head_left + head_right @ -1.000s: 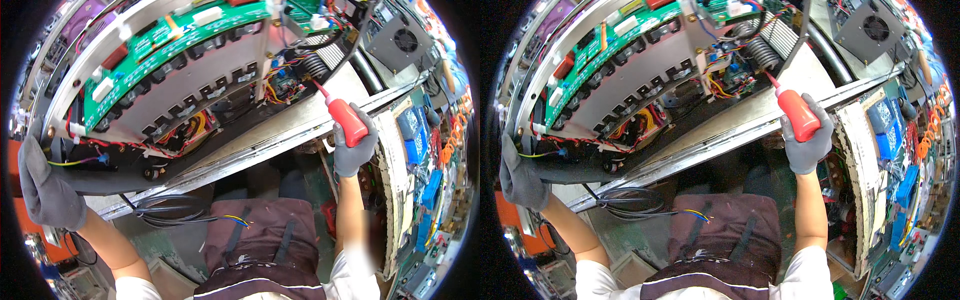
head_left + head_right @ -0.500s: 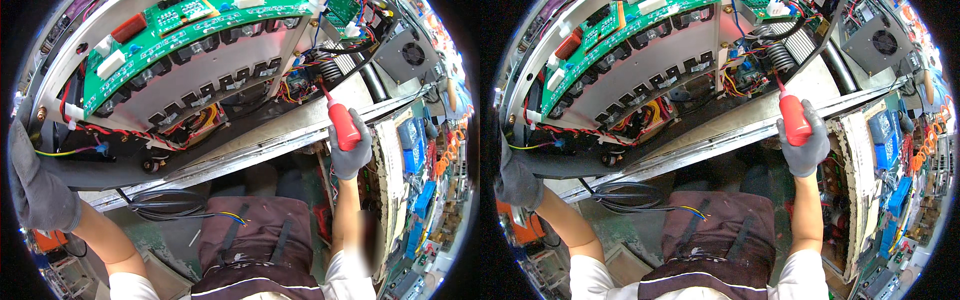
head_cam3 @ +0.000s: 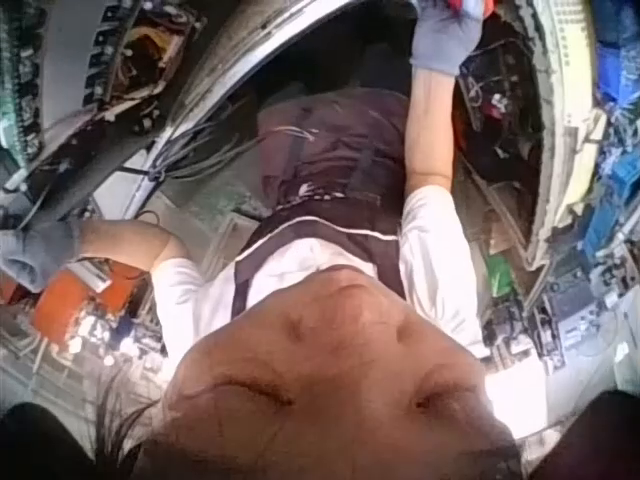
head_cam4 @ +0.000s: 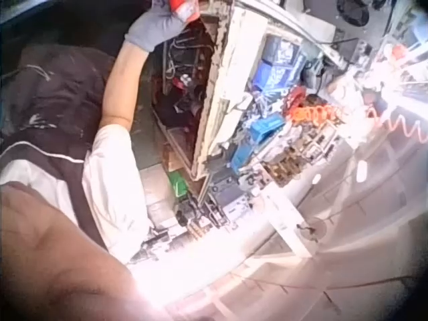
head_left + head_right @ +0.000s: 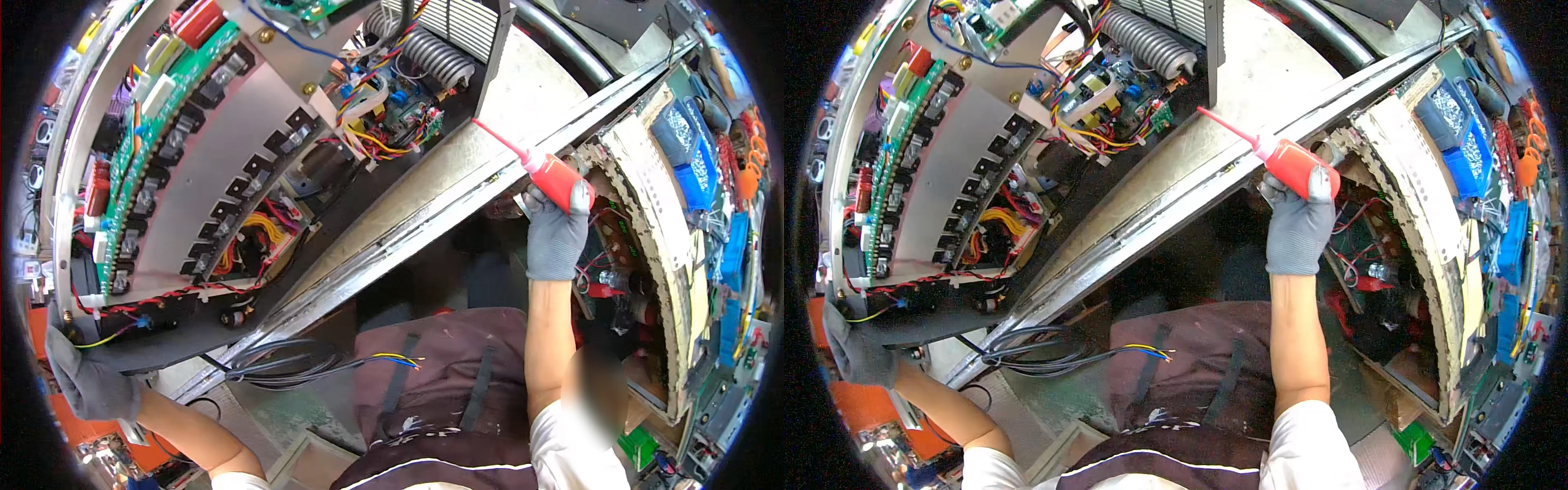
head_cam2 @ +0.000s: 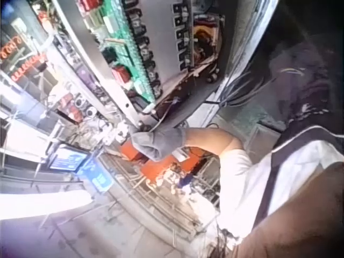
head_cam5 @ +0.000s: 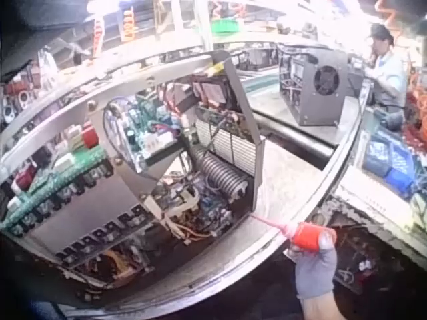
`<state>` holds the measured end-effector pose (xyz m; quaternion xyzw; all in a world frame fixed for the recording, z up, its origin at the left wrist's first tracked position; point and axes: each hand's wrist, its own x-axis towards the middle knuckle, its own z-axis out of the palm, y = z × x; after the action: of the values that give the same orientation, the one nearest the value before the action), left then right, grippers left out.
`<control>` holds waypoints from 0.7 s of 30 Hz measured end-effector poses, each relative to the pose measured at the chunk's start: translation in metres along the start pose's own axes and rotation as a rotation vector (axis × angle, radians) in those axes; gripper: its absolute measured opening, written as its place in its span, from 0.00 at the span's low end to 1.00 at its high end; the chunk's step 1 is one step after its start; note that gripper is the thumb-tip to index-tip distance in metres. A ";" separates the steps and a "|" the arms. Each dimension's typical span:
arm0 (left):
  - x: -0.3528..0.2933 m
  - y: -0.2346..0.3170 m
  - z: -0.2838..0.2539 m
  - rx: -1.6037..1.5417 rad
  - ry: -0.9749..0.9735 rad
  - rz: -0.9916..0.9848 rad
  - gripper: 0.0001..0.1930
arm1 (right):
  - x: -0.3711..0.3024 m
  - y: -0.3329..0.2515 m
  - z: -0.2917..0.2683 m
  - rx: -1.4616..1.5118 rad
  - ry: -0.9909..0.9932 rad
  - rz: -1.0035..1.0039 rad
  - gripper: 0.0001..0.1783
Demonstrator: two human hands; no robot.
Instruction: The person applies glue or sealant to the internal wires and circuit board of an electronic device using a glue applicator, then checks the connections with a testing probe.
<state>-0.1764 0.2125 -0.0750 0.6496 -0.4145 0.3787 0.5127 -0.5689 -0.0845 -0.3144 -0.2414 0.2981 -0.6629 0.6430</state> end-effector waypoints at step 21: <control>-0.019 0.031 0.015 -0.020 0.110 -0.343 0.20 | -0.012 -0.058 0.154 -1.254 -0.560 -0.761 0.30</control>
<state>-0.2106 0.1962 -0.0844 0.6840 -0.2726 0.3163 0.5981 -0.5010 -0.0857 -0.1645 -0.8028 0.3404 -0.4603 0.1665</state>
